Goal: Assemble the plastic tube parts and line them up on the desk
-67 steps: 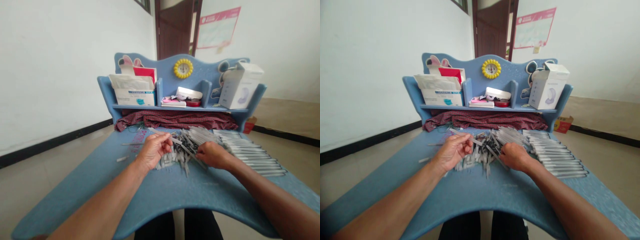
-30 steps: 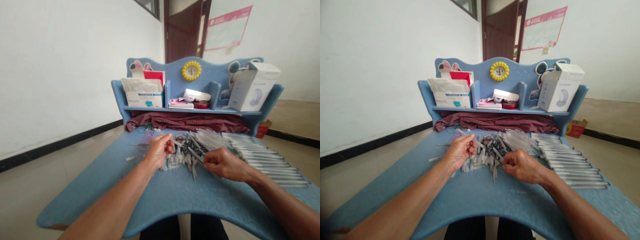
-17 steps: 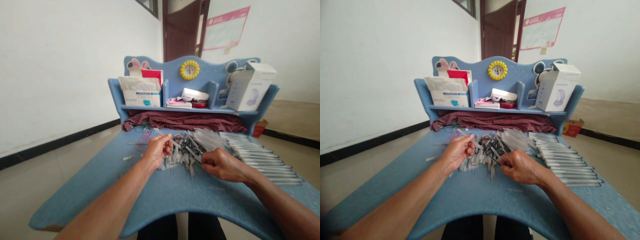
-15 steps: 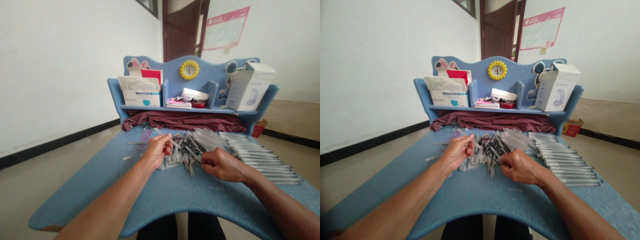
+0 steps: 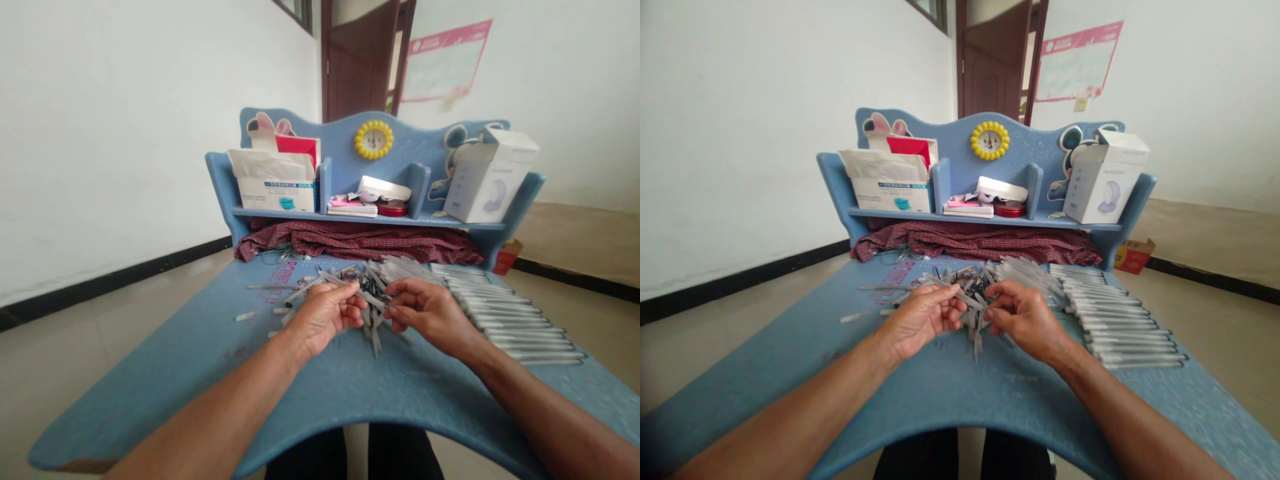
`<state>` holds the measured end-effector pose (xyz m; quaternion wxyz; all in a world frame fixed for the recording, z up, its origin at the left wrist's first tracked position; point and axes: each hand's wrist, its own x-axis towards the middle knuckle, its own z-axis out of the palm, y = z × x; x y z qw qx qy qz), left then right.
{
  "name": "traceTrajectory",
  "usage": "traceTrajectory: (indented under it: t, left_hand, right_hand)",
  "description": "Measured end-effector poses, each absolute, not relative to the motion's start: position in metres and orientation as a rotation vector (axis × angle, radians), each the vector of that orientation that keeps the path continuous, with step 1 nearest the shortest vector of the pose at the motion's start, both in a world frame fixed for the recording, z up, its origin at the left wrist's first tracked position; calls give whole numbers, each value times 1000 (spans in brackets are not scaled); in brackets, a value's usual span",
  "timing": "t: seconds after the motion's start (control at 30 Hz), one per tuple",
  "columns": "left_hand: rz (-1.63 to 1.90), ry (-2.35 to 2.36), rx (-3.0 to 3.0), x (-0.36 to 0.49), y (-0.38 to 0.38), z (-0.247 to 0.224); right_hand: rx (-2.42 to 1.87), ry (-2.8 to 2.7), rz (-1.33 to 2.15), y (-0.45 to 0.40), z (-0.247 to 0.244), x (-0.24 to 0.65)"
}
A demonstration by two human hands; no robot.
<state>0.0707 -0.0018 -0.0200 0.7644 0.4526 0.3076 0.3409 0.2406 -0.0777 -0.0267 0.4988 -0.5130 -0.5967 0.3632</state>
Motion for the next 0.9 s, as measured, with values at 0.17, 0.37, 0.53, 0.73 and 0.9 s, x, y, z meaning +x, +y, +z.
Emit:
traceTrajectory:
  t: [0.17, 0.37, 0.53, 0.73, 0.9]
  left_hand:
    - [714, 576, 918, 71, -5, -19]
    - [859, 519, 746, 69, -1, -12]
    - [911, 504, 691, 67, 1, -8]
    - [911, 478, 706, 67, 1, -8]
    - [900, 480, 713, 67, 0, -7]
  right_hand:
    - [-1124, -1376, 863, -76, -26, 240]
    - [-1398, -1469, 620, -74, -24, 255]
    - [-1569, -1888, 351, -77, -26, 255]
    - [-1654, -2116, 117, -77, -28, 255]
    - [-1684, -2209, 29, -76, -31, 256]
